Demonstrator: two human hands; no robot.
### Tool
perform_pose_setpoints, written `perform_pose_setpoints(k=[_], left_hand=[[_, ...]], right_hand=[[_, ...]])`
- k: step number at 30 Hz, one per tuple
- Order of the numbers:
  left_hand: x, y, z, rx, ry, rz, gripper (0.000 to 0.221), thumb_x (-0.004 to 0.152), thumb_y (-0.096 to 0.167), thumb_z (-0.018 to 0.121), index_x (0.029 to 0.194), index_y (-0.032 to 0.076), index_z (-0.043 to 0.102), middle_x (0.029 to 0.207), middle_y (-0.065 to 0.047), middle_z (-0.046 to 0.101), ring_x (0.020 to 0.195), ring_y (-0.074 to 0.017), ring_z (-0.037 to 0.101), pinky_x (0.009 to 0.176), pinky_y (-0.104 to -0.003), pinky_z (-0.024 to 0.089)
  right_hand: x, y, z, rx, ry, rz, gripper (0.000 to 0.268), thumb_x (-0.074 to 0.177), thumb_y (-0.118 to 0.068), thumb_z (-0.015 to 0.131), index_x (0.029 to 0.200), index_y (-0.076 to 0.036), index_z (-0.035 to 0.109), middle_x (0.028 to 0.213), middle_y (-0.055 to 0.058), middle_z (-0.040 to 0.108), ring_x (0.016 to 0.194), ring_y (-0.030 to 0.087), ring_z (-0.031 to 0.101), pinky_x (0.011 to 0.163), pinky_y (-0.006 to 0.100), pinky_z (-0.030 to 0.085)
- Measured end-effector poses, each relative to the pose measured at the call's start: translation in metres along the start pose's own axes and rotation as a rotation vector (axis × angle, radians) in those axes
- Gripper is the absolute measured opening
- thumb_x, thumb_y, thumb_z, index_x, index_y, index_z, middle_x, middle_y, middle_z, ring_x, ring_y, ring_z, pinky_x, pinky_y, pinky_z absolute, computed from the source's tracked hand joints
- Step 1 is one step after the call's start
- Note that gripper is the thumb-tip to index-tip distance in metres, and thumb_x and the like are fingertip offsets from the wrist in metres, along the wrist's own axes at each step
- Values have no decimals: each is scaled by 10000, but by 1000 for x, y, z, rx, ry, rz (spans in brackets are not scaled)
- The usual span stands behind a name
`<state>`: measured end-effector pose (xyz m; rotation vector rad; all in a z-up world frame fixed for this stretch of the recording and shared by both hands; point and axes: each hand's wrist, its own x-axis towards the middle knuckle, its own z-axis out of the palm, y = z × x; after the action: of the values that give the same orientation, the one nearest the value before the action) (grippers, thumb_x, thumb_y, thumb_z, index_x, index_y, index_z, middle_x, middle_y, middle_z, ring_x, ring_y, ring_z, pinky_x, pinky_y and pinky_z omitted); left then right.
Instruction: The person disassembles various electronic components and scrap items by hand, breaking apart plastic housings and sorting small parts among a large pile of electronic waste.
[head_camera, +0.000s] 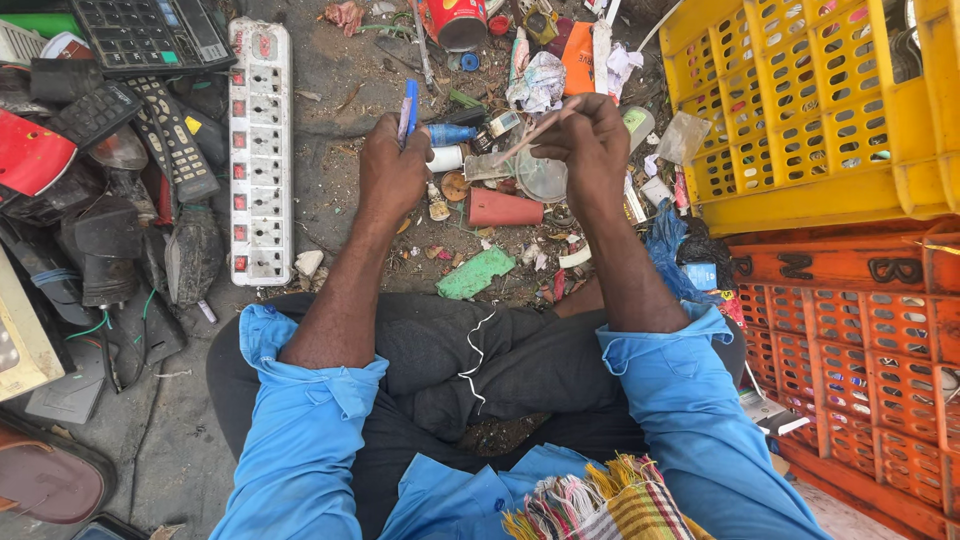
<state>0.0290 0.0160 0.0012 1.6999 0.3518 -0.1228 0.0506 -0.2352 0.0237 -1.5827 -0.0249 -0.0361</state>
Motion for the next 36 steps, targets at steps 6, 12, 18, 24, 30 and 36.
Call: perform_pose_setpoints(k=[6, 12, 18, 24, 30, 36], left_hand=[[3, -18, 9, 245, -59, 168, 220, 903, 196, 689, 1018, 14, 647, 829, -87, 677, 751, -233, 687, 703, -430, 537], [13, -19, 3, 302, -11, 144, 225, 883, 211, 704, 989, 15, 670, 881, -137, 700, 794, -259, 696, 761, -445, 529], [5, -14, -4, 268, 7, 105, 230, 908, 231, 694, 988, 16, 673, 883, -127, 703, 791, -247, 698, 751, -438, 533], [5, -14, 8, 436, -149, 80, 246, 895, 247, 724, 928, 13, 656, 878, -130, 688, 781, -248, 691, 730, -463, 532], [1, -19, 0, 482, -84, 156, 259, 888, 256, 741, 943, 20, 649, 887, -161, 705, 805, -282, 696, 774, -486, 540], [3, -19, 7, 516, -184, 99, 271, 907, 284, 720, 946, 24, 655, 902, -147, 701, 814, -279, 722, 755, -466, 556]], right_hand=[[13, 26, -37, -235, 115, 408, 363, 930, -258, 664, 1223, -56, 591, 967, 138, 655, 818, 261, 641, 731, 461, 542], [-37, 29, 23, -1353, -575, 85, 645, 665, -202, 859, 1275, -141, 658, 1146, 138, 652, 1006, 346, 679, 850, 491, 546], [-22, -20, 10, -794, -314, 533, 657, 720, -280, 801, 1309, -56, 614, 1021, 102, 720, 888, 315, 750, 782, 445, 623], [-51, 22, 39, -1087, -505, 206, 489, 769, -206, 760, 1176, -19, 565, 952, 197, 696, 865, 352, 699, 792, 485, 546], [-68, 77, 64, -1215, -488, -328, 305, 858, -144, 726, 1098, -6, 597, 968, 212, 700, 895, 401, 688, 779, 527, 532], [-35, 58, 43, -1287, -415, 59, 443, 834, -172, 773, 1196, -16, 573, 909, 213, 725, 772, 382, 707, 718, 526, 561]])
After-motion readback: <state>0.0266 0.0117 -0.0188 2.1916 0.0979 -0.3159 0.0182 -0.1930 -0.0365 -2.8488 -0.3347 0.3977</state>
